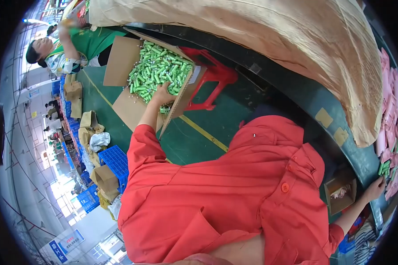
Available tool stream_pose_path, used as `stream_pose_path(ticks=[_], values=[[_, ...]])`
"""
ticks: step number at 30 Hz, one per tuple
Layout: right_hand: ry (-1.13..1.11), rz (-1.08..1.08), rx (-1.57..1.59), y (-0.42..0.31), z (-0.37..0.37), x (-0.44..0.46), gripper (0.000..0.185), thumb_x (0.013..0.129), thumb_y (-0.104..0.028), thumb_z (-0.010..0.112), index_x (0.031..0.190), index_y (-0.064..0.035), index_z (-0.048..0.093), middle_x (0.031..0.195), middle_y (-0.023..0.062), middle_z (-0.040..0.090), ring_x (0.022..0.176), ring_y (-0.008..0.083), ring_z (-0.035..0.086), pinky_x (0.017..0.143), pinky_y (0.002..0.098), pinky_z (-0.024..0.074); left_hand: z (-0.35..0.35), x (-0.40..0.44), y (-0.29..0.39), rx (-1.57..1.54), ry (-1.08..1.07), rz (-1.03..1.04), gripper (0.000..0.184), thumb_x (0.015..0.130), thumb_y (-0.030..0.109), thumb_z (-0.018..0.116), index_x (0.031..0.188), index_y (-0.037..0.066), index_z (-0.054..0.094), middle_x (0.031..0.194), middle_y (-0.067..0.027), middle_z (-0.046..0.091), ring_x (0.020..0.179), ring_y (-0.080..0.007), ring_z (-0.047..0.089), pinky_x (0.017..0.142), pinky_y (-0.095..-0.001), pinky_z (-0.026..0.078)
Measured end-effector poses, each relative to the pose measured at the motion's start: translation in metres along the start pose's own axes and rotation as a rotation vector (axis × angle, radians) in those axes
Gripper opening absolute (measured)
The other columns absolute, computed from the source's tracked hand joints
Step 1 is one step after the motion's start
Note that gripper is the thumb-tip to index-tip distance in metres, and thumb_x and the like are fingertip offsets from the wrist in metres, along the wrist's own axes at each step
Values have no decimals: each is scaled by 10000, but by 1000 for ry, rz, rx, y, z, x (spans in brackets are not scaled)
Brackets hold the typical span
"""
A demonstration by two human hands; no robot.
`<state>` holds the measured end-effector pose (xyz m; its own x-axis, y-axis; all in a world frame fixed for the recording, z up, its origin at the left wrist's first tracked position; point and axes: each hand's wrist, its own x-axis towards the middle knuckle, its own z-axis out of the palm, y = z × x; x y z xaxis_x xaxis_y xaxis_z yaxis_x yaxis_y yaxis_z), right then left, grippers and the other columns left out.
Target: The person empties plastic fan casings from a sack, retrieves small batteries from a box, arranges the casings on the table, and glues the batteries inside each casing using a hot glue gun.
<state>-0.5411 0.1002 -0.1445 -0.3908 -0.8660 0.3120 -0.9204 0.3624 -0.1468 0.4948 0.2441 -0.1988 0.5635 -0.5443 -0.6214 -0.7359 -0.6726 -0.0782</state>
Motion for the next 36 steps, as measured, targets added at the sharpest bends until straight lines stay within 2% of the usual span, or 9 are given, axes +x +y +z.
stream_pose_path(ticks=[6, 10, 14, 18, 24, 26, 28, 32, 36], values=[[4, 27, -17, -10, -5, -2, 473, 992, -414, 510, 1265, -60, 666, 1260, 137, 674, 1159, 295, 625, 998, 364, 448, 9, 10, -4, -66, 12, -46, 1118, 546, 618, 828, 1488, 181, 413, 1442, -227, 443, 1263, -400, 542, 1059, -447, 452], [-26, 44, 7, -9, -3, -2, 465, 995, -411, 512, 1264, -68, 670, 1259, 132, 676, 1155, 286, 628, 996, 358, 448, -1, 14, 8, 58, -72, -75, 1094, 586, 631, 807, 1491, 143, 434, 1508, -253, 382, 1312, -410, 506, 1078, -450, 440], [3, 4, 45, -6, -5, -3, 452, 1000, -408, 517, 1259, -73, 674, 1258, 125, 676, 1156, 267, 626, 1002, 349, 443, -4, 7, 12, 75, -156, -17, 1055, 623, 565, 812, 1493, 105, 431, 1529, -273, 343, 1331, -421, 484, 1090, -450, 433], [13, 5, 92, 5, 6, -1, 430, 1006, -395, 526, 1260, -83, 676, 1261, 98, 678, 1158, 233, 625, 1002, 328, 442, 12, 9, 8, -32, -63, -60, 1090, 605, 434, 872, 1522, 124, 371, 1535, -279, 297, 1314, -434, 494, 1093, -447, 436], [7, 72, 103, 4, 8, -5, 428, 1009, -384, 527, 1273, -77, 666, 1271, 99, 673, 1166, 229, 621, 1009, 319, 437, 15, 23, 8, 49, -111, -106, 1062, 606, 363, 861, 1512, 99, 372, 1528, -261, 320, 1285, -417, 522, 1067, -416, 466], [-21, 40, 160, 9, 8, -6, 430, 1014, -375, 521, 1284, -69, 656, 1279, 107, 667, 1170, 228, 617, 1014, 316, 432, 14, 23, 2, 144, -162, 30, 1029, 659, 430, 822, 1506, 61, 370, 1472, -371, 338, 1321, -461, 464, 1095, -409, 428], [-25, 73, 119, -5, -2, -13, 432, 1021, -367, 512, 1292, -60, 648, 1278, 111, 665, 1174, 223, 612, 1019, 314, 428, 8, 10, 14, 132, -168, 37, 990, 671, 406, 808, 1502, 74, 385, 1466, -369, 356, 1324, -462, 461, 1089, -414, 434], [-18, 34, 164, -1, 3, -7, 435, 1021, -356, 515, 1286, -37, 645, 1272, 117, 665, 1178, 221, 607, 1024, 311, 422, 10, 8, 11, 79, -80, -32, 1082, 623, 383, 841, 1529, 82, 332, 1449, -321, 431, 1285, -420, 523, 1069, -423, 458], [-21, 52, 202, 9, 7, -9, 431, 1018, -349, 522, 1280, -30, 646, 1277, 121, 664, 1177, 224, 607, 1026, 312, 421, 18, 39, -3, 104, -146, 42, 1058, 592, 369, 851, 1484, 26, 396, 1422, -315, 470, 1271, -421, 537, 1032, -431, 491]])
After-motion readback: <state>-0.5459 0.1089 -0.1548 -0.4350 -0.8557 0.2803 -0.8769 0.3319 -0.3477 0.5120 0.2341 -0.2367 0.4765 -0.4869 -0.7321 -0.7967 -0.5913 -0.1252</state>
